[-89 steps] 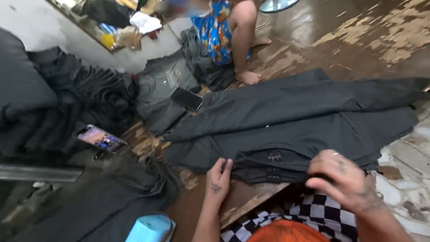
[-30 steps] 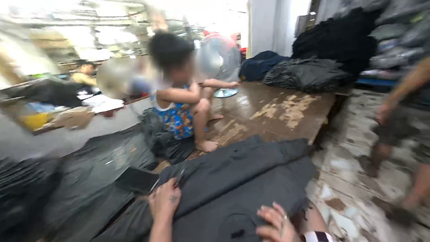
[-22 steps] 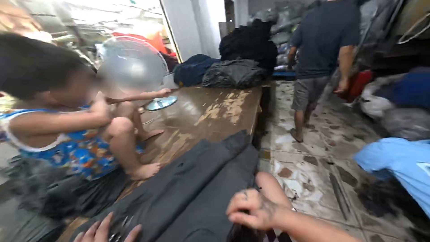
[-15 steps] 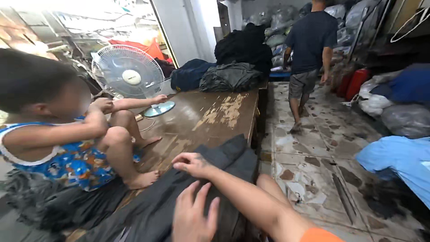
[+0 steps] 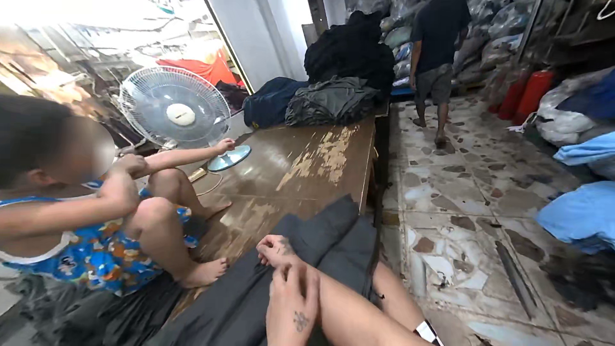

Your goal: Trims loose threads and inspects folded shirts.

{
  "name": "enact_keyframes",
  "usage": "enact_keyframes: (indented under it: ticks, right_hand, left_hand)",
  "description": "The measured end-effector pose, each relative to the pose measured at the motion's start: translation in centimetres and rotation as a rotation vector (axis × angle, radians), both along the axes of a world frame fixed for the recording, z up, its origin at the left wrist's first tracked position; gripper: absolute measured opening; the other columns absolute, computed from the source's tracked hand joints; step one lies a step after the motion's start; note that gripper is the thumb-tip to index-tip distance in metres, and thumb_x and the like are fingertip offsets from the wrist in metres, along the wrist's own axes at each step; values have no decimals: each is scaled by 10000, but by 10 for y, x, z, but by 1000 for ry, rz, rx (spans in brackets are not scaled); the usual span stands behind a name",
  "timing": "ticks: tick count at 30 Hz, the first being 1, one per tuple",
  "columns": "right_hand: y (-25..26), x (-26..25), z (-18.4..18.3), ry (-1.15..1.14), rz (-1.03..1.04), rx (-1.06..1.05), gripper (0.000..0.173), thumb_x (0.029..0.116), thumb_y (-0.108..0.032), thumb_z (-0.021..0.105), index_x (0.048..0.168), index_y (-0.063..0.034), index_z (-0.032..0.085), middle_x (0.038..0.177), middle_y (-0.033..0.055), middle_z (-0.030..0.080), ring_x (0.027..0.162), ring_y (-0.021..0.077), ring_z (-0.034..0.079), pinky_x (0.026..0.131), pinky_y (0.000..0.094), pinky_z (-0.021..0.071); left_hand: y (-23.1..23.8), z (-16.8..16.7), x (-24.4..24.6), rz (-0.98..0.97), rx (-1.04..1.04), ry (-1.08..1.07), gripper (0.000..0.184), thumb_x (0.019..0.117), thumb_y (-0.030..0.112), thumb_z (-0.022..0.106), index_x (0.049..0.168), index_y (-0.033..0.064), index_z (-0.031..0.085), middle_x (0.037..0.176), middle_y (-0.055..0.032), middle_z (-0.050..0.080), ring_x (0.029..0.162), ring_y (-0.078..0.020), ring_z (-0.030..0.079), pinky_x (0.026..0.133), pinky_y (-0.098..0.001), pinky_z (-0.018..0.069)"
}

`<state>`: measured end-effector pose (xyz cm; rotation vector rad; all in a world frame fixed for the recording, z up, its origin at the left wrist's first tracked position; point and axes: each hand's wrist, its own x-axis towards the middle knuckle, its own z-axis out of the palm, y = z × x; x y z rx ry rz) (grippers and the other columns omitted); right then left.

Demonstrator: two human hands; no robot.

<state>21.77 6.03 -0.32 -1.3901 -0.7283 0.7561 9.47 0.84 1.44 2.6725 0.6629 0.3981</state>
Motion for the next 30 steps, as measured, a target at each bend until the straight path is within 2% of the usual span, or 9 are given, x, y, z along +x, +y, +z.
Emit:
enact_keyframes:
  ticks: [4,7,10,13,16,19,22,26,30]
  right_hand:
    - [2,0,4,-30,-2,-15,265,1079,-110,489,1226,71,615,995,187,673,803,187,635,765,331,538]
    - [2,-6,-3,-109,-25,-26,274,1057,-100,522,1217,88,641,1068,235,698,907,260,676,880,399,542]
    - [-1,-6,3,-132,-20,-33,274,1065,-103,507,1217,82,640,1094,241,692,960,287,684,906,417,544]
    - [2,-4,7,-142,-10,-55,276,1070,-109,496,1222,73,638,1091,222,689,948,265,685,890,398,552]
    - [6,-4,-2,-180,9,-76,286,1068,-129,509,1230,68,640,1097,212,699,946,252,690,907,391,550]
    - [4,-4,4,-166,-11,-71,266,1072,-119,500,1198,63,647,1046,188,691,893,212,676,845,354,554]
    - [6,-2,8,-161,-10,-75,274,1079,-122,484,1204,66,639,1042,182,688,878,199,677,831,343,557]
    - [2,-3,1,-156,12,-93,274,1073,-123,500,1213,72,631,1071,196,686,885,197,666,846,343,546]
    - [5,-1,7,-162,-18,-69,264,1072,-115,491,1187,59,653,1012,164,688,864,181,666,825,328,550]
  left_hand:
    - [-20,24,0,-54,56,157,365,952,419,626,1079,100,750,1190,-189,672,1130,-399,643,860,-590,539]
    - [-5,33,17,43,60,172,448,977,382,621,1248,30,678,1406,-291,533,1302,-490,504,984,-634,458]
    - [-30,55,12,16,34,338,422,1014,375,573,1289,66,661,1404,-249,549,1294,-437,538,979,-585,492]
    - [-36,66,14,-34,-4,372,408,1006,414,572,1198,78,702,1320,-190,607,1273,-362,562,977,-544,495]
    - [-10,57,22,85,15,352,460,1015,393,566,1324,61,640,1496,-260,468,1404,-439,419,1058,-601,404]
    - [-31,67,14,-18,19,422,419,1029,358,542,1311,64,640,1413,-239,541,1332,-425,503,996,-596,461]
    - [-43,68,10,-125,13,378,398,1003,401,560,1164,67,703,1254,-194,636,1224,-373,587,929,-556,500]
    - [-14,49,23,88,29,323,469,1020,391,549,1326,44,627,1470,-263,486,1389,-439,433,1048,-582,418]
    - [-45,61,8,-69,5,366,379,1023,351,539,1229,64,676,1313,-206,599,1260,-378,559,932,-531,509]
